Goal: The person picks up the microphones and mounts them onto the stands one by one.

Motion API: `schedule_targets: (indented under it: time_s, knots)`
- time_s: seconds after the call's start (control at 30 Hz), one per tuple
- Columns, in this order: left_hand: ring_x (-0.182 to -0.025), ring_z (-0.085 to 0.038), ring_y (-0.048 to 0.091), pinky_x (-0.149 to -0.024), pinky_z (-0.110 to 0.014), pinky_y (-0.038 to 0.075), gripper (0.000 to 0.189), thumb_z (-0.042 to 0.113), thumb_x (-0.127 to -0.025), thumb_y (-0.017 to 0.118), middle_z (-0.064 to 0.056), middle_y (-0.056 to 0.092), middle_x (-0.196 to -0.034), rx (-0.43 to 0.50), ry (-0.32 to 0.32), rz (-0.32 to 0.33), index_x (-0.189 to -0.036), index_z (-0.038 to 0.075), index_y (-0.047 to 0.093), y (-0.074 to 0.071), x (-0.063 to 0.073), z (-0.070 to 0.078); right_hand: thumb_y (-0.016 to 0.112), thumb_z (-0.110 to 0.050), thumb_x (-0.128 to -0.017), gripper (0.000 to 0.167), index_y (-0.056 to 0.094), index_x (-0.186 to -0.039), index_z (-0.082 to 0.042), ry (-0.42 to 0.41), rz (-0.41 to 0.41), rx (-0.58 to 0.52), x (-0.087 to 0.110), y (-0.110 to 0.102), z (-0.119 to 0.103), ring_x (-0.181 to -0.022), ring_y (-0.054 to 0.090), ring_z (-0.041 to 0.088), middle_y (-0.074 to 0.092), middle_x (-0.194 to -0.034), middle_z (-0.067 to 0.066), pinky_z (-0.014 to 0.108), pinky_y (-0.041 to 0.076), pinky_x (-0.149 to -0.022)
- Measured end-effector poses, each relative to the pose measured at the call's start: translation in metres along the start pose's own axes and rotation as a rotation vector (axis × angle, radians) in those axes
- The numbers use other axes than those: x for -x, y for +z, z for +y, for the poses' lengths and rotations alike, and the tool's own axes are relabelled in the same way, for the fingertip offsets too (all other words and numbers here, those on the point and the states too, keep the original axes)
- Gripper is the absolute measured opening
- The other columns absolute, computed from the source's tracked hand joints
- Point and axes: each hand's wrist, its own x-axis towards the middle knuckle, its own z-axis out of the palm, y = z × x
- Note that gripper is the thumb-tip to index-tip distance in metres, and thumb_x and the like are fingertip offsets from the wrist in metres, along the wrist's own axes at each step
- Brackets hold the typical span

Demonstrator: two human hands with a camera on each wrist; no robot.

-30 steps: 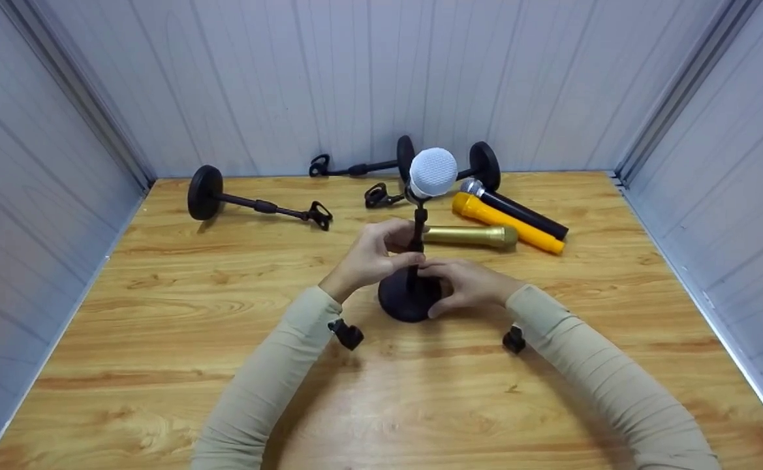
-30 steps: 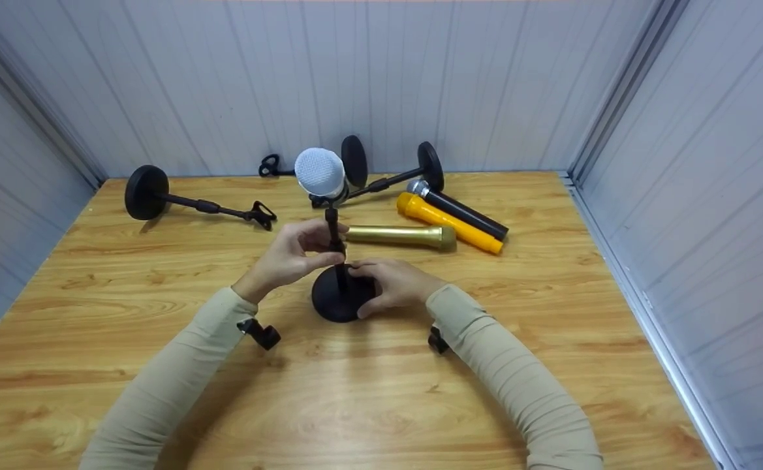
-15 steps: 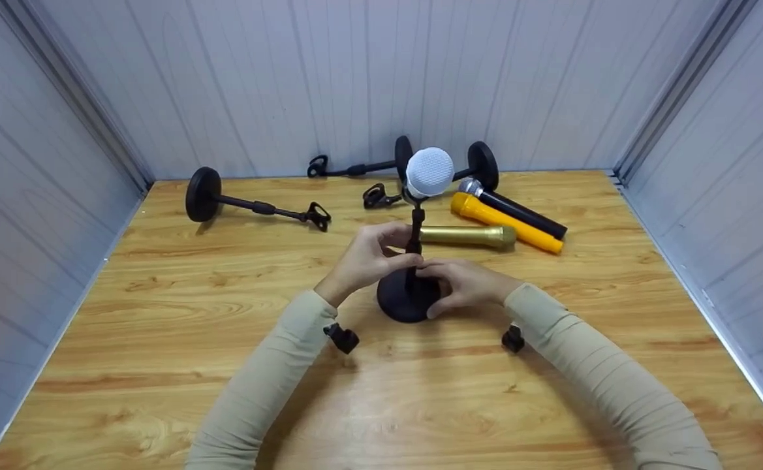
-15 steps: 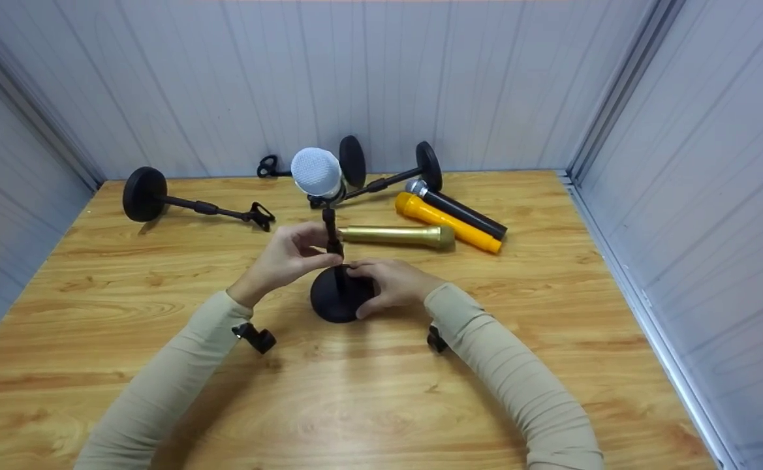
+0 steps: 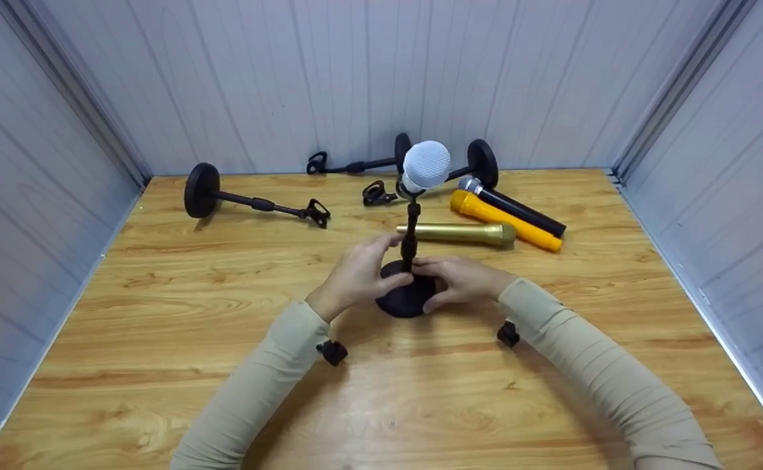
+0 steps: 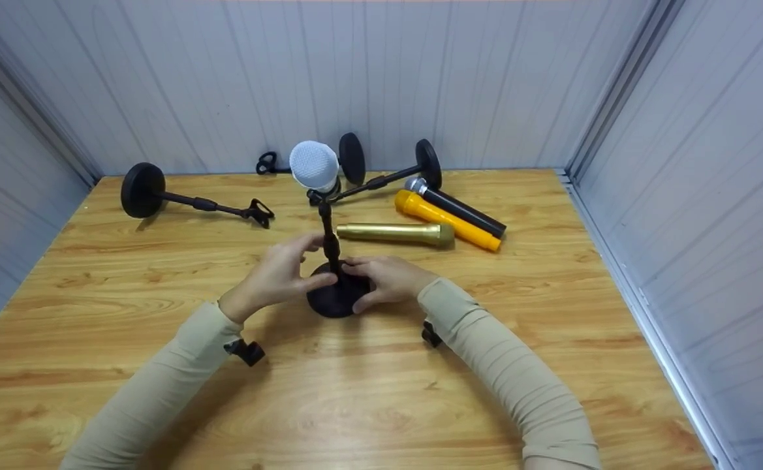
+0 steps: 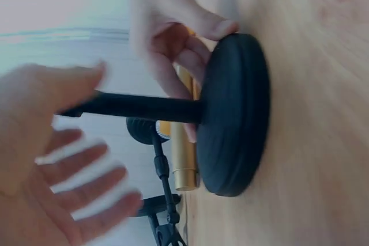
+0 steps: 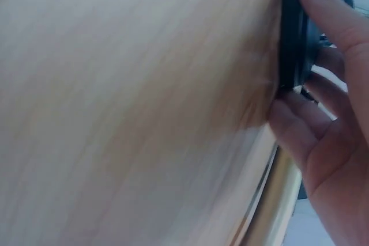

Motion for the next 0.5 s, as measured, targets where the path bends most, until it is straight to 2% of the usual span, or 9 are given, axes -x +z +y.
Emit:
schedule_targets:
  time_s: [0.1,0.27,0.37,0.5]
  knots:
    - [-0.121,-0.035,0.060,-0.101,-0.049,0.049,0.081,0.042,-0.083,0.085,-0.018,0.060,-0.136,-0.107,-0.092,-0.097,-0.146,0.005,0.051,0.003,0.008,0.000,0.080,-0.043,-0.086,0.078,0.050,-0.148,-0.005,0.026,-0.025,0.014,-0.001,-0.002,-0.006,-0.142,0.042,0.031,0.037,-0.158,0.014,0.044,0.032,-0.117]
    - [-0.115,-0.037,0.060,-0.098,-0.052,0.049,0.090,0.051,-0.077,0.087,-0.019,0.058,-0.131,-0.186,-0.200,-0.223,-0.144,0.002,0.051,0.008,0.019,-0.001,0.078,-0.041,-0.089,0.079,0.045,-0.152,-0.006,0.062,-0.076,0.052,-0.005,-0.005,-0.015,-0.140,0.043,0.032,0.033,-0.159,0.018,0.042,0.034,-0.116]
    - [-0.112,-0.037,0.060,-0.096,-0.052,0.050,0.090,0.051,-0.077,0.087,-0.019,0.059,-0.128,-0.219,-0.200,-0.254,-0.143,0.001,0.052,0.011,0.022,-0.003,0.078,-0.038,-0.090,0.079,0.042,-0.154,-0.009,0.077,-0.103,0.064,-0.009,-0.007,-0.019,-0.139,0.045,0.032,0.031,-0.160,0.017,0.042,0.036,-0.115]
    - [-0.109,-0.038,0.061,-0.094,-0.052,0.051,0.088,0.051,-0.078,0.086,-0.021,0.061,-0.124,-0.265,-0.166,-0.261,-0.140,-0.003,0.055,0.014,0.025,-0.007,0.079,-0.037,-0.089,0.081,0.039,-0.156,-0.014,0.105,-0.111,0.071,-0.015,-0.009,-0.025,-0.132,0.053,0.031,0.033,-0.159,0.013,0.042,0.041,-0.112]
